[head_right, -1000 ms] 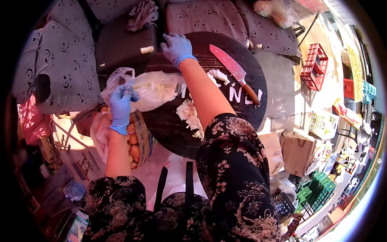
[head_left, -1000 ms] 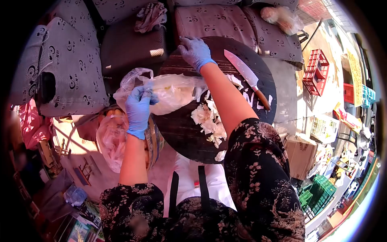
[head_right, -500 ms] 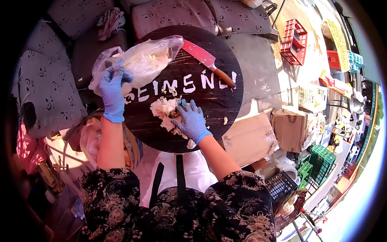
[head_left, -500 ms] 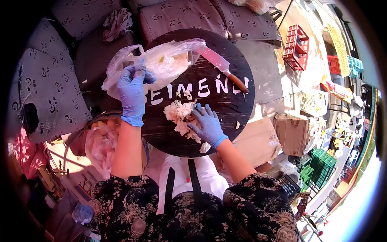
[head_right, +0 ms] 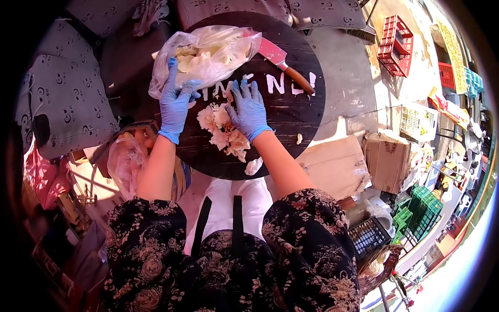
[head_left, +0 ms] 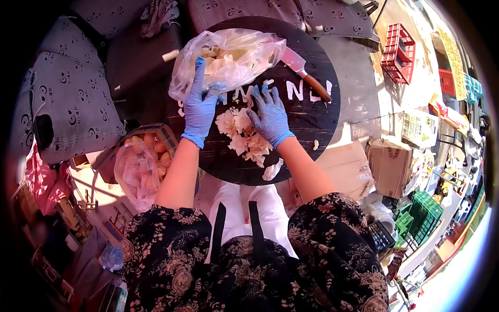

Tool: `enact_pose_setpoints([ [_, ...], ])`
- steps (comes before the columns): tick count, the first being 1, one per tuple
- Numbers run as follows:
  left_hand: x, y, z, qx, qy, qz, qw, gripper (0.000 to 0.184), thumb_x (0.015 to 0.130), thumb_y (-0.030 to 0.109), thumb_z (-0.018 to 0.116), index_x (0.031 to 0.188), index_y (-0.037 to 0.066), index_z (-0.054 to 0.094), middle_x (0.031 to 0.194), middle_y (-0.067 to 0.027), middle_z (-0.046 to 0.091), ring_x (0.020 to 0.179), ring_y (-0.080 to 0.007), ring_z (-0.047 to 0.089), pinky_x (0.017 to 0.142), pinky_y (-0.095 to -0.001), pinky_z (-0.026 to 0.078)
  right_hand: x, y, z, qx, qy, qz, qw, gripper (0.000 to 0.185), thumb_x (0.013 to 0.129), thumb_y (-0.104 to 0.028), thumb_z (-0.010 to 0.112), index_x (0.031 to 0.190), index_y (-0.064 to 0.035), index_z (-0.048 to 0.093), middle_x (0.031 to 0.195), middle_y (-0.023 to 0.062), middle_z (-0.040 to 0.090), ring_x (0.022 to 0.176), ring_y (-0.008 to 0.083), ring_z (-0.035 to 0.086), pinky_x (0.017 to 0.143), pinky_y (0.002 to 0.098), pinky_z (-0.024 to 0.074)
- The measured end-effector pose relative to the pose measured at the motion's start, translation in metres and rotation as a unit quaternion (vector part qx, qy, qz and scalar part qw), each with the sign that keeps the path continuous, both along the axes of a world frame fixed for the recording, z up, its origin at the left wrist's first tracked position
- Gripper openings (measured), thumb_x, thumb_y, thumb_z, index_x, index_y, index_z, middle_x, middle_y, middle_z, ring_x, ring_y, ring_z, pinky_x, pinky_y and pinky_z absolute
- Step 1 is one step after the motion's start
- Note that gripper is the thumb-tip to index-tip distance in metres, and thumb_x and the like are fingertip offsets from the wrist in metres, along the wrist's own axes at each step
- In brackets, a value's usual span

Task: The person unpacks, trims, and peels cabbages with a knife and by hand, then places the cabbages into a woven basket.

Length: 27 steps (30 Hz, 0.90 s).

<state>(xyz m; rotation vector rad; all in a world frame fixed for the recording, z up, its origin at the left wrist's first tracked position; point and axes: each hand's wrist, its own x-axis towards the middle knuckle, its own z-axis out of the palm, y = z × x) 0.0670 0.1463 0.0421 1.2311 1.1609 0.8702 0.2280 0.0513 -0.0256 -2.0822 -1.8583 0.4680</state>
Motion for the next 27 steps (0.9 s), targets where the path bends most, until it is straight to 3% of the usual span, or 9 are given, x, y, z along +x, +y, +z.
enact_pose_setpoints([
  [4, -0.041, -0.044, -0.049, 0.202, 0.072, -0.020, 0.977, 0.053, 0.086, -0.002, 0.056, 0.135, 0.010, 0.041, 0.097, -0.0084, 0.064, 0.069, -0.0096, 0.057, 0.068, -0.0238, 0.051, -0.005, -0.033, 0.013, -0.062, 0.121, 0.104, 0.985, 0.063, 0.079, -0.032, 0.060, 0.133, -0.0080, 0.039, 0.129, 0.0210, 0.045, 0.123, 0.0391, 0.038, 0.102, 0.0434, 0.0318],
  [6, -0.059, -0.066, -0.054, 0.223, 0.118, -0.031, 0.967, 0.057, 0.081, 0.003, 0.064, 0.134, 0.008, 0.041, 0.107, -0.0092, 0.059, 0.077, -0.0114, 0.057, 0.072, -0.0256, 0.050, 0.007, -0.048, 0.033, 0.005, 0.144, 0.030, 0.989, 0.066, 0.076, -0.027, 0.065, 0.134, -0.0075, 0.039, 0.124, 0.0211, 0.049, 0.118, 0.0388, 0.043, 0.100, 0.0423, 0.0344],
  [10, -0.071, -0.083, -0.047, 0.078, 0.300, -0.139, 0.941, 0.088, 0.065, 0.021, 0.080, 0.137, 0.007, 0.031, 0.123, -0.0140, 0.046, 0.090, -0.0186, 0.057, 0.078, -0.0315, 0.050, 0.025, -0.088, 0.059, -0.196, 0.122, -0.140, 0.963, 0.117, 0.054, -0.026, 0.084, 0.145, -0.0120, 0.010, 0.112, 0.0209, 0.048, 0.100, 0.0367, 0.052, 0.083, 0.0416, 0.0468],
  [11, -0.068, -0.079, -0.051, 0.071, 0.391, -0.168, 0.902, 0.120, 0.051, 0.026, 0.086, 0.144, 0.013, 0.011, 0.119, -0.0146, 0.044, 0.095, -0.0233, 0.054, 0.081, -0.0348, 0.048, 0.023, -0.095, 0.057, -0.226, 0.101, -0.146, 0.958, 0.123, 0.051, -0.025, 0.085, 0.145, -0.0127, 0.007, 0.111, 0.0207, 0.047, 0.099, 0.0368, 0.053, 0.081, 0.0414, 0.0482],
  [14, -0.048, -0.059, -0.038, 0.006, 0.544, -0.326, 0.773, 0.121, 0.050, 0.032, 0.086, 0.143, 0.011, 0.011, 0.112, -0.0174, 0.043, 0.089, -0.0306, 0.056, 0.076, -0.0386, 0.051, 0.013, -0.100, 0.049, -0.277, 0.060, -0.154, 0.947, 0.135, 0.044, -0.023, 0.088, 0.145, -0.0145, -0.001, 0.110, 0.0208, 0.045, 0.097, 0.0374, 0.054, 0.076, 0.0413, 0.0508],
  [18, -0.001, -0.059, -0.059, 0.089, 0.606, -0.402, 0.681, 0.114, 0.053, 0.024, 0.084, 0.142, 0.016, 0.015, 0.103, -0.0171, 0.046, 0.082, -0.0279, 0.059, 0.064, -0.0373, 0.055, -0.012, -0.063, 0.040, -0.263, 0.053, -0.130, 0.955, 0.130, 0.043, -0.017, 0.087, 0.144, -0.0153, 0.006, 0.108, 0.0219, 0.044, 0.092, 0.0392, 0.057, 0.073, 0.0421, 0.0519],
  [20, 0.012, -0.067, -0.069, 0.129, 0.566, -0.374, 0.724, 0.081, 0.069, 0.012, 0.069, 0.137, 0.013, 0.026, 0.098, -0.0178, 0.048, 0.079, -0.0293, 0.062, 0.062, -0.0374, 0.055, -0.020, -0.045, 0.036, -0.253, 0.070, -0.092, 0.961, 0.127, 0.046, -0.016, 0.087, 0.143, -0.0153, 0.006, 0.112, 0.0208, 0.041, 0.093, 0.0378, 0.058, 0.073, 0.0401, 0.0534],
  [25, 0.017, -0.080, -0.094, 0.034, 0.332, -0.322, 0.886, 0.070, 0.076, 0.016, 0.063, 0.136, 0.012, 0.028, 0.104, -0.0243, 0.050, 0.089, -0.0404, 0.058, 0.079, -0.0444, 0.050, -0.018, -0.053, 0.015, -0.130, 0.221, -0.109, 0.960, 0.072, 0.070, -0.005, 0.064, 0.133, -0.0134, 0.032, 0.107, 0.0217, 0.047, 0.087, 0.0435, 0.056, 0.074, 0.0448, 0.0493],
  [27, 0.018, -0.091, -0.090, 0.025, 0.303, -0.288, 0.908, 0.069, 0.077, 0.015, 0.061, 0.137, 0.014, 0.027, 0.110, -0.0248, 0.049, 0.096, -0.0415, 0.055, 0.083, -0.0455, 0.047, -0.013, -0.055, 0.018, -0.106, 0.246, -0.107, 0.957, 0.072, 0.070, -0.004, 0.064, 0.133, -0.0137, 0.033, 0.109, 0.0221, 0.047, 0.089, 0.0438, 0.056, 0.075, 0.0446, 0.0490],
])
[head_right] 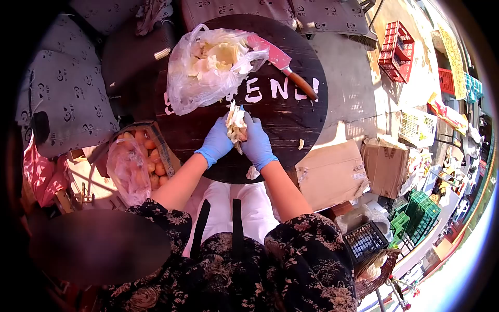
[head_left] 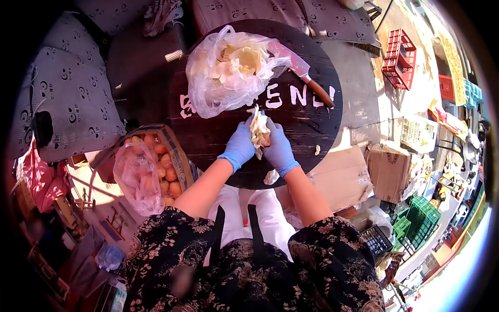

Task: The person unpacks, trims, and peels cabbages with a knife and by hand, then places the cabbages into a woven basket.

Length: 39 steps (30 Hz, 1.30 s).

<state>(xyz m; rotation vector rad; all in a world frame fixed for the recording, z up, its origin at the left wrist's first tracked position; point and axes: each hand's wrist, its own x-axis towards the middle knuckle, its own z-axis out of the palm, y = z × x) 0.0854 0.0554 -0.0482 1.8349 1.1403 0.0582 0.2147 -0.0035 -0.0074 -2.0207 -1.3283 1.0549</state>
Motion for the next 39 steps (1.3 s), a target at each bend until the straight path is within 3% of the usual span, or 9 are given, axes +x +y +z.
enact_pose_setpoints([
  [8, 0.047, 0.064, 0.141, 0.194, -0.201, 0.065, 0.958, 0.078, 0.071, -0.001, 0.063, 0.138, 0.009, 0.026, 0.110, -0.0224, 0.046, 0.099, -0.0397, 0.051, 0.087, -0.0423, 0.043, 0.041, 0.072, 0.099, 0.235, -0.051, -0.007, 0.971, 0.070, 0.067, 0.006, 0.064, 0.130, -0.0104, 0.041, 0.114, 0.0189, 0.049, 0.099, 0.0367, 0.055, 0.082, 0.0372, 0.0472],
  [13, 0.045, 0.135, 0.137, 0.291, -0.243, 0.062, 0.923, 0.069, 0.075, 0.000, 0.062, 0.136, 0.012, 0.032, 0.113, -0.0191, 0.048, 0.101, -0.0357, 0.053, 0.085, -0.0392, 0.046, 0.045, 0.154, 0.087, 0.380, -0.021, 0.021, 0.924, 0.063, 0.066, 0.006, 0.066, 0.124, -0.0075, 0.045, 0.110, 0.0181, 0.051, 0.099, 0.0350, 0.056, 0.081, 0.0369, 0.0479],
  [17, 0.004, 0.151, 0.077, 0.129, 0.092, 0.027, 0.987, 0.059, 0.080, 0.002, 0.056, 0.135, 0.003, 0.033, 0.125, -0.0211, 0.046, 0.111, -0.0314, 0.050, 0.095, -0.0381, 0.041, 0.023, 0.163, 0.004, 0.154, -0.090, 0.142, 0.974, 0.062, 0.071, -0.002, 0.063, 0.127, -0.0077, 0.039, 0.104, 0.0214, 0.053, 0.091, 0.0398, 0.058, 0.076, 0.0433, 0.0490],
  [20, -0.015, 0.146, 0.046, 0.203, 0.308, -0.048, 0.928, 0.061, 0.079, 0.004, 0.055, 0.135, 0.003, 0.033, 0.127, -0.0215, 0.044, 0.113, -0.0336, 0.048, 0.095, -0.0398, 0.041, -0.005, 0.158, -0.005, 0.009, -0.175, 0.127, 0.976, 0.064, 0.075, -0.004, 0.058, 0.133, -0.0062, 0.032, 0.102, 0.0244, 0.052, 0.087, 0.0388, 0.060, 0.075, 0.0450, 0.0495],
  [24, -0.015, 0.156, 0.055, 0.340, 0.249, 0.010, 0.907, 0.050, 0.084, 0.009, 0.048, 0.133, 0.003, 0.038, 0.124, -0.0190, 0.049, 0.109, -0.0319, 0.052, 0.093, -0.0389, 0.043, -0.011, 0.166, 0.017, 0.028, -0.183, 0.046, 0.982, 0.067, 0.075, -0.006, 0.059, 0.135, -0.0058, 0.029, 0.113, 0.0241, 0.048, 0.089, 0.0355, 0.060, 0.074, 0.0431, 0.0506],
  [27, -0.019, 0.162, 0.067, 0.404, 0.129, 0.034, 0.905, 0.054, 0.081, 0.008, 0.052, 0.134, 0.004, 0.038, 0.124, -0.0186, 0.049, 0.109, -0.0311, 0.052, 0.093, -0.0388, 0.043, -0.001, 0.163, 0.033, 0.053, -0.234, 0.146, 0.960, 0.083, 0.069, -0.010, 0.070, 0.137, -0.0062, 0.021, 0.117, 0.0263, 0.045, 0.096, 0.0403, 0.056, 0.077, 0.0433, 0.0498],
  [32, -0.038, 0.142, 0.110, 0.263, 0.081, -0.042, 0.960, 0.046, 0.079, 0.005, 0.056, 0.125, 0.010, 0.052, 0.118, -0.0173, 0.054, 0.101, -0.0316, 0.057, 0.087, -0.0373, 0.047, 0.034, 0.115, 0.068, 0.268, -0.061, 0.077, 0.958, 0.044, 0.074, -0.005, 0.062, 0.117, -0.0102, 0.053, 0.105, 0.0165, 0.058, 0.090, 0.0321, 0.058, 0.078, 0.0370, 0.0478],
  [37, -0.044, 0.097, 0.136, 0.234, -0.150, 0.065, 0.959, 0.030, 0.080, -0.002, 0.055, 0.106, 0.009, 0.063, 0.095, -0.0117, 0.064, 0.084, -0.0281, 0.062, 0.075, -0.0325, 0.049, 0.085, 0.050, 0.021, 0.180, -0.125, -0.111, 0.969, 0.023, 0.080, -0.001, 0.054, 0.101, -0.0042, 0.063, 0.079, 0.0134, 0.060, 0.075, 0.0281, 0.059, 0.069, 0.0363, 0.0466],
  [39, -0.044, 0.072, 0.139, 0.201, -0.203, 0.081, 0.955, 0.029, 0.079, -0.005, 0.054, 0.102, 0.010, 0.065, 0.090, -0.0106, 0.065, 0.079, -0.0269, 0.062, 0.072, -0.0319, 0.049, 0.087, 0.032, 0.000, 0.122, -0.129, -0.110, 0.978, 0.033, 0.077, -0.005, 0.057, 0.111, -0.0050, 0.058, 0.092, 0.0165, 0.059, 0.084, 0.0304, 0.057, 0.077, 0.0388, 0.0458],
])
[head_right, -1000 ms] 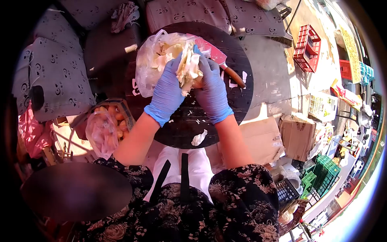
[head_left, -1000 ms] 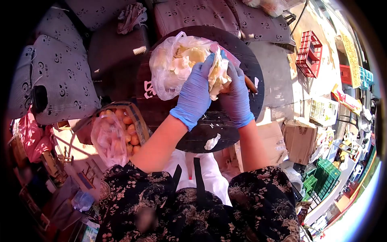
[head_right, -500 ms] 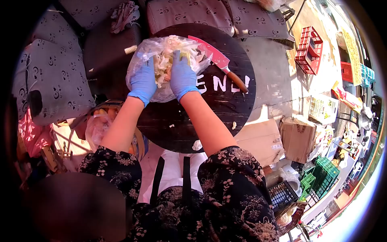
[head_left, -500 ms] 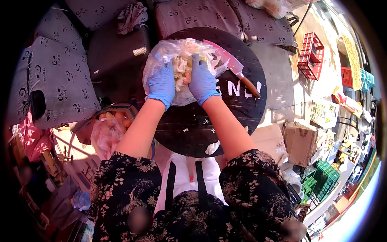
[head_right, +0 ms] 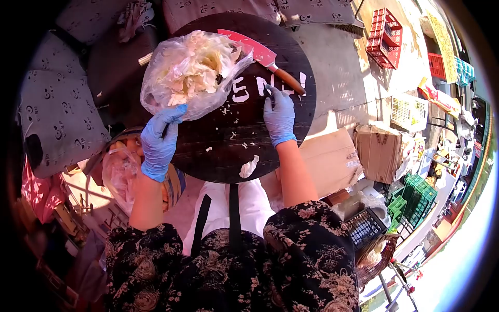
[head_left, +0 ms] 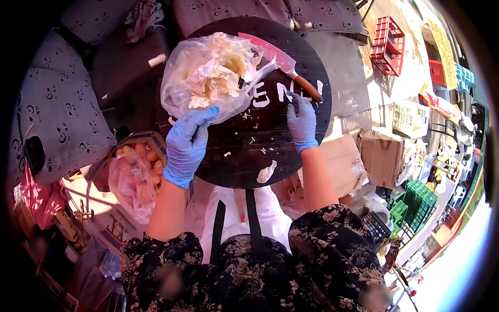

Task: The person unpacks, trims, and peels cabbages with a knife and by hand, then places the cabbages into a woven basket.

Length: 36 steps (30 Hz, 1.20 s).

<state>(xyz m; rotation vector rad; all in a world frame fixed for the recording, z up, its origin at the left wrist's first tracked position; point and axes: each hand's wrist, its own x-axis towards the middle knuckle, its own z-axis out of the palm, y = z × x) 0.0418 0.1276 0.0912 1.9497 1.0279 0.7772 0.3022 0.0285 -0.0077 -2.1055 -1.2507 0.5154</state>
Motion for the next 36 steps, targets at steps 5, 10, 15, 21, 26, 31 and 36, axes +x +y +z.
enact_pose_setpoints([
  [5, 0.002, -0.058, -0.053, -0.089, 0.075, -0.037, 0.993, 0.038, 0.076, -0.003, 0.054, 0.111, 0.012, 0.061, 0.085, -0.0112, 0.060, 0.073, -0.0272, 0.058, 0.068, -0.0356, 0.048, -0.061, 0.004, -0.018, -0.054, -0.152, 0.097, 0.982, 0.059, 0.074, -0.007, 0.055, 0.130, -0.0034, 0.039, 0.125, 0.0201, 0.045, 0.117, 0.0391, 0.042, 0.097, 0.0455, 0.0346],
  [10, 0.013, -0.073, -0.095, -0.078, 0.375, -0.070, 0.921, 0.075, 0.070, 0.004, 0.061, 0.138, 0.009, 0.029, 0.116, -0.0218, 0.047, 0.103, -0.0339, 0.048, 0.090, -0.0397, 0.042, -0.124, -0.033, -0.017, -0.109, -0.155, 0.210, 0.959, 0.058, 0.079, -0.006, 0.046, 0.136, -0.0058, 0.036, 0.139, 0.0167, 0.035, 0.129, 0.0355, 0.033, 0.106, 0.0437, 0.0277],
  [15, 0.019, -0.127, -0.108, -0.175, 0.220, -0.206, 0.937, 0.061, 0.073, 0.001, 0.058, 0.131, 0.011, 0.043, 0.113, -0.0166, 0.049, 0.103, -0.0318, 0.050, 0.092, -0.0370, 0.042, -0.102, -0.108, 0.005, -0.082, -0.066, 0.178, 0.978, 0.033, 0.079, -0.009, 0.053, 0.112, -0.0046, 0.056, 0.119, 0.0171, 0.054, 0.109, 0.0352, 0.051, 0.095, 0.0417, 0.0397],
  [21, -0.003, -0.125, -0.100, -0.099, 0.194, -0.054, 0.975, 0.056, 0.073, -0.003, 0.054, 0.127, 0.012, 0.048, 0.098, -0.0142, 0.053, 0.081, -0.0261, 0.053, 0.076, -0.0340, 0.046, 0.004, -0.135, -0.010, -0.047, -0.072, -0.117, 0.989, 0.027, 0.079, -0.006, 0.057, 0.106, -0.0046, 0.057, 0.102, 0.0177, 0.057, 0.094, 0.0367, 0.055, 0.082, 0.0411, 0.0451],
  [26, -0.016, -0.137, -0.106, -0.152, 0.288, -0.066, 0.943, 0.056, 0.075, 0.004, 0.055, 0.129, 0.011, 0.043, 0.097, -0.0197, 0.053, 0.089, -0.0345, 0.054, 0.080, -0.0427, 0.045, -0.031, -0.139, -0.036, -0.090, -0.032, -0.100, 0.990, 0.018, 0.080, -0.007, 0.057, 0.098, -0.0047, 0.056, 0.097, 0.0184, 0.054, 0.089, 0.0373, 0.056, 0.078, 0.0417, 0.0468],
  [31, 0.010, -0.167, -0.122, -0.254, 0.154, -0.134, 0.945, 0.048, 0.077, 0.003, 0.055, 0.125, 0.009, 0.049, 0.100, -0.0161, 0.058, 0.089, -0.0301, 0.059, 0.081, -0.0387, 0.048, -0.117, -0.145, -0.024, -0.054, 0.099, -0.046, 0.993, 0.026, 0.080, -0.007, 0.058, 0.105, -0.0034, 0.058, 0.096, 0.0191, 0.056, 0.089, 0.0351, 0.058, 0.079, 0.0393, 0.0477],
  [36, -0.019, -0.150, -0.122, -0.311, 0.104, -0.033, 0.944, 0.047, 0.078, 0.001, 0.053, 0.125, 0.009, 0.050, 0.107, -0.0144, 0.062, 0.094, -0.0215, 0.062, 0.086, -0.0306, 0.048, -0.132, -0.184, 0.000, -0.143, 0.043, -0.095, 0.984, 0.096, 0.065, -0.014, 0.077, 0.143, -0.0096, 0.019, 0.111, 0.0184, 0.045, 0.091, 0.0356, 0.058, 0.077, 0.0370, 0.0498],
])
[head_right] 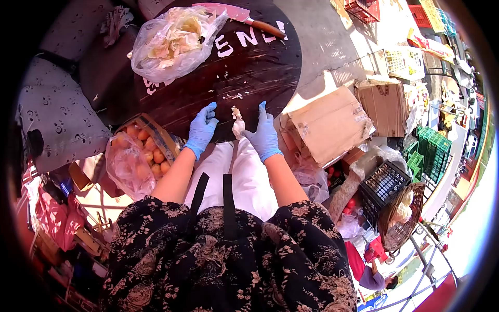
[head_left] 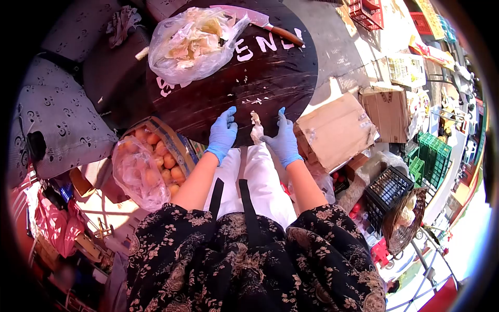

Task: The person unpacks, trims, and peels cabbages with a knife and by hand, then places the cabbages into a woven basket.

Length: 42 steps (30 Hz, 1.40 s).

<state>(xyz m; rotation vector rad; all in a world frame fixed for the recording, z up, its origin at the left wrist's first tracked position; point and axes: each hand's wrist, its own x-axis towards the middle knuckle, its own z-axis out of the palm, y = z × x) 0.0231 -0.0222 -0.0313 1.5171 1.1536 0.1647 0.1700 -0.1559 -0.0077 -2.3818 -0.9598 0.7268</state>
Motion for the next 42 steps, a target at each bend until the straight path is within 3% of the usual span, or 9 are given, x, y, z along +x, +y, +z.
enact_pose_setpoints([
  [1, -0.009, 0.003, -0.005, -0.015, 0.018, 0.010, 1.000, 0.048, 0.078, 0.001, 0.055, 0.126, 0.008, 0.051, 0.101, -0.0066, 0.062, 0.088, -0.0125, 0.058, 0.085, -0.0257, 0.046, -0.005, 0.001, 0.004, -0.037, 0.022, 0.002, 0.999, 0.104, 0.062, -0.013, 0.078, 0.143, -0.0101, 0.013, 0.113, 0.0201, 0.043, 0.095, 0.0359, 0.056, 0.080, 0.0371, 0.0483],
  [7, -0.022, 0.007, 0.003, -0.077, 0.042, -0.011, 0.996, 0.044, 0.079, 0.006, 0.056, 0.123, 0.009, 0.053, 0.108, -0.0115, 0.062, 0.094, -0.0180, 0.061, 0.088, -0.0293, 0.047, -0.014, 0.061, 0.002, -0.013, 0.048, 0.044, 0.998, 0.128, 0.050, -0.006, 0.083, 0.145, -0.0182, -0.001, 0.121, 0.0232, 0.036, 0.103, 0.0387, 0.051, 0.088, 0.0376, 0.0450],
  [10, -0.020, 0.010, 0.002, -0.106, 0.027, 0.009, 0.994, 0.041, 0.079, 0.009, 0.057, 0.120, 0.008, 0.056, 0.104, -0.0103, 0.063, 0.091, -0.0168, 0.061, 0.086, -0.0282, 0.046, -0.001, 0.092, 0.006, -0.041, 0.002, 0.085, 0.996, 0.082, 0.054, -0.007, 0.080, 0.128, -0.0134, 0.045, 0.117, 0.0209, 0.042, 0.098, 0.0375, 0.054, 0.083, 0.0383, 0.0472],
  [16, -0.021, 0.021, -0.009, -0.152, -0.025, 0.033, 0.988, 0.037, 0.084, 0.009, 0.057, 0.121, 0.005, 0.054, 0.103, -0.0052, 0.061, 0.084, -0.0100, 0.057, 0.076, -0.0238, 0.046, 0.001, 0.092, -0.030, 0.033, 0.024, 0.183, 0.982, 0.018, 0.071, -0.007, 0.067, 0.086, -0.0053, 0.058, 0.095, 0.0156, 0.057, 0.085, 0.0365, 0.057, 0.074, 0.0415, 0.0476],
  [24, -0.031, 0.086, 0.070, 0.127, -0.070, 0.182, 0.972, 0.044, 0.082, -0.001, 0.057, 0.125, 0.004, 0.050, 0.104, -0.0030, 0.057, 0.086, -0.0081, 0.053, 0.077, -0.0218, 0.047, 0.003, 0.174, 0.008, 0.213, 0.247, -0.024, 0.945, 0.016, 0.076, -0.006, 0.065, 0.088, 0.0002, 0.057, 0.086, 0.0133, 0.061, 0.076, 0.0187, 0.059, 0.069, 0.0311, 0.0471],
  [30, -0.002, 0.170, 0.116, 0.465, -0.002, 0.111, 0.878, 0.063, 0.070, 0.004, 0.065, 0.129, 0.010, 0.044, 0.120, -0.0158, 0.046, 0.112, -0.0312, 0.045, 0.096, -0.0369, 0.037, 0.002, 0.273, 0.056, 0.187, -0.006, 0.207, 0.960, 0.041, 0.074, -0.022, 0.068, 0.108, -0.0016, 0.057, 0.100, 0.0206, 0.060, 0.095, 0.0357, 0.057, 0.083, 0.0392, 0.0457],
  [34, 0.028, 0.206, 0.112, 0.517, 0.174, 0.016, 0.838, 0.063, 0.070, 0.015, 0.067, 0.129, 0.013, 0.045, 0.126, -0.0164, 0.041, 0.118, -0.0355, 0.037, 0.100, -0.0415, 0.032, 0.038, 0.275, 0.065, 0.273, -0.051, 0.144, 0.950, 0.046, 0.073, -0.031, 0.069, 0.106, -0.0008, 0.060, 0.098, 0.0223, 0.060, 0.094, 0.0340, 0.057, 0.084, 0.0403, 0.0443],
  [37, 0.034, 0.229, 0.092, 0.551, 0.255, -0.031, 0.794, 0.044, 0.073, 0.019, 0.065, 0.115, 0.011, 0.058, 0.127, -0.0171, 0.045, 0.115, -0.0330, 0.043, 0.097, -0.0402, 0.036, 0.076, 0.274, 0.035, 0.122, -0.045, -0.023, 0.991, 0.054, 0.074, -0.042, 0.068, 0.100, 0.0049, 0.060, 0.089, 0.0204, 0.060, 0.086, 0.0330, 0.056, 0.079, 0.0409, 0.0447],
  [42, 0.030, 0.255, 0.100, 0.341, -0.013, 0.121, 0.932, 0.019, 0.081, 0.016, 0.062, 0.095, 0.003, 0.064, 0.084, -0.0093, 0.064, 0.076, -0.0195, 0.061, 0.073, -0.0311, 0.049, 0.100, 0.301, -0.015, 0.045, 0.201, -0.086, 0.975, 0.049, 0.077, -0.041, 0.064, 0.094, 0.0055, 0.062, 0.092, 0.0182, 0.065, 0.078, 0.0273, 0.061, 0.073, 0.0342, 0.0468],
])
